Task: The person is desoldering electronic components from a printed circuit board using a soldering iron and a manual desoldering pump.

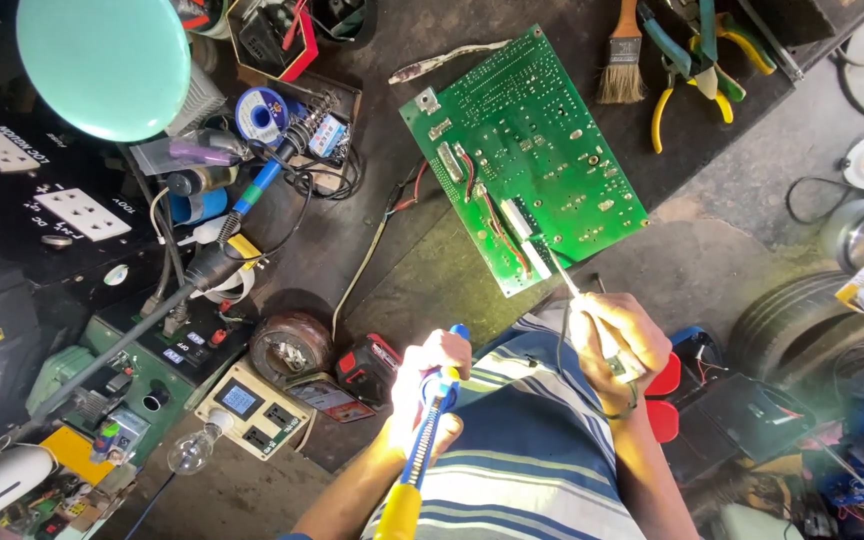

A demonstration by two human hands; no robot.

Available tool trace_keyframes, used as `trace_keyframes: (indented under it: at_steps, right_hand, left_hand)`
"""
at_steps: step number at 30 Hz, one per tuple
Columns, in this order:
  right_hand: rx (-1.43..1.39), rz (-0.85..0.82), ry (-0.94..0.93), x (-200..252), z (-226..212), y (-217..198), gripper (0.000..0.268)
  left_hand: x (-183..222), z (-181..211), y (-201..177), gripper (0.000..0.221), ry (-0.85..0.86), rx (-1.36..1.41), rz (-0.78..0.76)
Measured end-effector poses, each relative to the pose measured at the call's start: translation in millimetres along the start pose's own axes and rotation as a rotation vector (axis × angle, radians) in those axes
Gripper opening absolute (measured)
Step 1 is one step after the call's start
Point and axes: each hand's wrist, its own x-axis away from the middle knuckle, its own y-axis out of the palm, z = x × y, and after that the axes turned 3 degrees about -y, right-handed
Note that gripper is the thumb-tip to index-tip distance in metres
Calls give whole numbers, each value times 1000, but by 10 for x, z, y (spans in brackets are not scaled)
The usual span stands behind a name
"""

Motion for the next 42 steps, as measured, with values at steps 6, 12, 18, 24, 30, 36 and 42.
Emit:
trace_keyframes:
  at_steps: [6,12,18,24,30,36,42]
  right_hand:
    - [23,-41,-112,-28,39,-7,11]
    - [103,-62,-159,-46,13,-5,20]
    - [107,-73,-187,-28,44,-5,13]
    - [115,-61,-182,-52,38,27,12]
    - [120,-67,-175,-54,24,58,15]
    - [217,-72,-269,-76,15,103,9]
    - [248,-74,-316,-89,-9,115,9]
  left_hand:
    - [50,-98,-2,41,-21,14,-67]
    - [124,-174,-17,40,-43,25,-73]
    - [188,-273,-45,41,-52,17,-68]
    - [194,-314,-57,43,-38,5,-59]
    - [165,-311,-63,40,-45,21,-48]
    - [111,-254,-93,43,-83,-23,-41]
    - [82,-253,-99,42,-35,13,-11]
